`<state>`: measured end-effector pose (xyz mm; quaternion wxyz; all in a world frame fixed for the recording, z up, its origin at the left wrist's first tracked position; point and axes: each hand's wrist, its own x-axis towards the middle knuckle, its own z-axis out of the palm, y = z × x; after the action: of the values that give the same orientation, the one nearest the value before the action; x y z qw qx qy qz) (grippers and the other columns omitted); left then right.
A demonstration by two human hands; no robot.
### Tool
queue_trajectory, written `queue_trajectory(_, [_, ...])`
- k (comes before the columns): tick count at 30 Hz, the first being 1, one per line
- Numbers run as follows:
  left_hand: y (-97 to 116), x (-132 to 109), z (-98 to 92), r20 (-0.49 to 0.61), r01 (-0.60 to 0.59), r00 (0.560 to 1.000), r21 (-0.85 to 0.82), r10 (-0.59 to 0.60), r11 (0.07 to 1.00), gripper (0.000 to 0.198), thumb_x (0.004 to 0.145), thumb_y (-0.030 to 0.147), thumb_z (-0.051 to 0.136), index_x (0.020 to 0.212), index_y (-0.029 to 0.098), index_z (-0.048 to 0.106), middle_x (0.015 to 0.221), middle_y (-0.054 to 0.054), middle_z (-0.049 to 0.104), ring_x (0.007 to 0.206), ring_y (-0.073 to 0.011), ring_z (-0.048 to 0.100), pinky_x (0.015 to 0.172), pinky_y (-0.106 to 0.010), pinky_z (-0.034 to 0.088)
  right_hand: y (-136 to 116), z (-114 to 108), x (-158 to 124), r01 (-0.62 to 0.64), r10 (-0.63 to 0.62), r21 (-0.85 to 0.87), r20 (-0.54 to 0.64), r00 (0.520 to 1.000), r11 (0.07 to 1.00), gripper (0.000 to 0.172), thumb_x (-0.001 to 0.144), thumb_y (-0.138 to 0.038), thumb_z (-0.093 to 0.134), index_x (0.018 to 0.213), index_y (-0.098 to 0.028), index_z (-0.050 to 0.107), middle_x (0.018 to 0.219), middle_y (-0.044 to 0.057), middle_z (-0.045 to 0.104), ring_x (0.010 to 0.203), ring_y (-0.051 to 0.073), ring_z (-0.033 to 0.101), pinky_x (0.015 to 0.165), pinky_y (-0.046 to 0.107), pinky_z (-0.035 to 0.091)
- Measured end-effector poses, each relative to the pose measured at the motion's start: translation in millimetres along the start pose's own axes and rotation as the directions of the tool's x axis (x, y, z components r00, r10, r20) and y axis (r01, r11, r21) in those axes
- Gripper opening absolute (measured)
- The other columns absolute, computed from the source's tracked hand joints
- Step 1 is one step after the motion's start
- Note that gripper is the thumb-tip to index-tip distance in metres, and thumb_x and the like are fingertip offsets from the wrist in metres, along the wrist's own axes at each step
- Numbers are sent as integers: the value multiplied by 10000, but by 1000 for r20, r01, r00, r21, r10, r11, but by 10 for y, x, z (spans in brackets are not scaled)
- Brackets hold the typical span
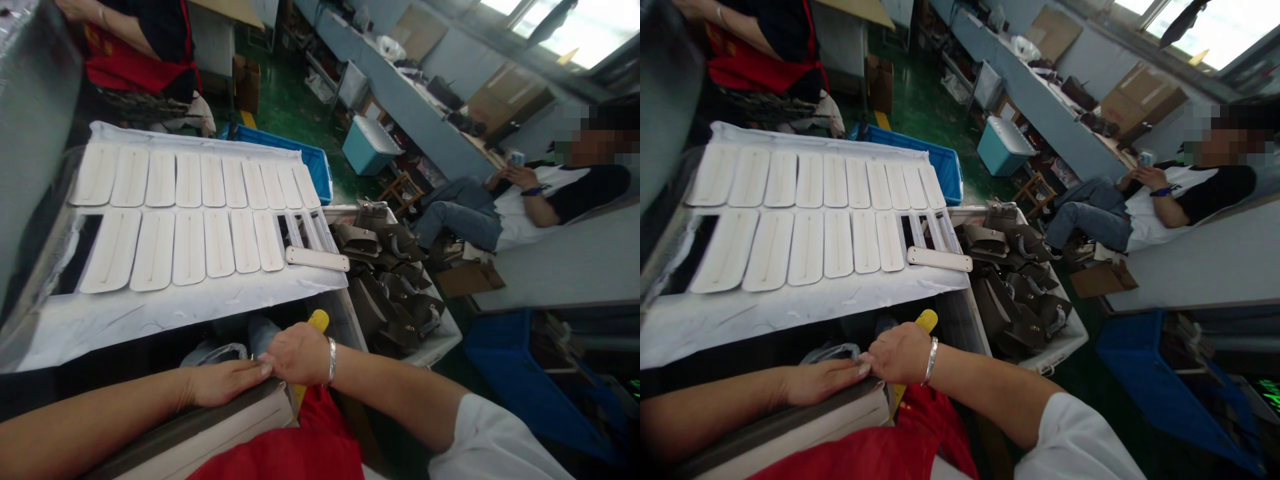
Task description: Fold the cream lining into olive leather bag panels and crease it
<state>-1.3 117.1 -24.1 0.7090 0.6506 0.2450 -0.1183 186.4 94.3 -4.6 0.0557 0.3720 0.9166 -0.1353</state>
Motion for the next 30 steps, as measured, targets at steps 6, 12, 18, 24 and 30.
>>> queue_trajectory(6, [17, 40, 9, 51, -21, 998, 0, 21, 1000, 561, 891, 566, 236, 1256, 230, 497, 1314, 1, 499, 1232, -192, 407, 1076, -281, 226, -16, 64, -56, -5, 6, 6, -30, 1000, 1000, 429, 932, -389, 303, 694, -185, 596, 683, 19, 643, 613, 150, 561, 506, 253, 344])
queue_trajectory(12, [-23, 98, 23, 100, -57, 994, 82, 48, 995, 589, 887, 577, 220, 1170, 171, 539, 1164, -38, 588, 1098, -189, 509, 1012, -257, 320, -66, 115, -137, 9, -10, -10, -91, 996, 1000, 374, 924, -337, 335, 707, -174, 591, 668, 24, 641, 596, 161, 560, 475, 264, 312])
queue_trajectory(18, [38, 135, 38, 143, -101, 987, 175, 76, 979, 526, 886, 562, 258, 1155, 203, 532, 1136, -35, 602, 1020, -200, 545, 948, -280, 376, -145, 97, -185, -120, 120, 56, 13, 993, 991, 402, 922, -360, 323, 735, -164, 620, 729, 51, 669, 621, 173, 594, 499, 270, 349])
queue_trajectory(24, [132, 46, 121, 54, -150, 989, 252, 140, 956, 521, 879, 540, 328, 1292, 235, 416, 1224, -50, 560, 1081, -206, 535, 951, -278, 380, -171, 10, -255, -151, 146, 58, 76, 986, 987, 462, 935, -384, 277, 785, -152, 647, 767, 80, 685, 648, 192, 619, 515, 280, 387])
queue_trajectory(30, [165, -101, 144, -34, -50, 998, 154, 55, 987, 532, 902, 523, 276, 1350, 250, 366, 1412, -2, 376, 1310, -196, 296, 1107, -315, 149, -159, -30, -312, -193, 187, 48, 107, 976, 980, 517, 946, -365, 210, 781, -149, 649, 763, 83, 683, 676, 204, 641, 535, 280, 417])
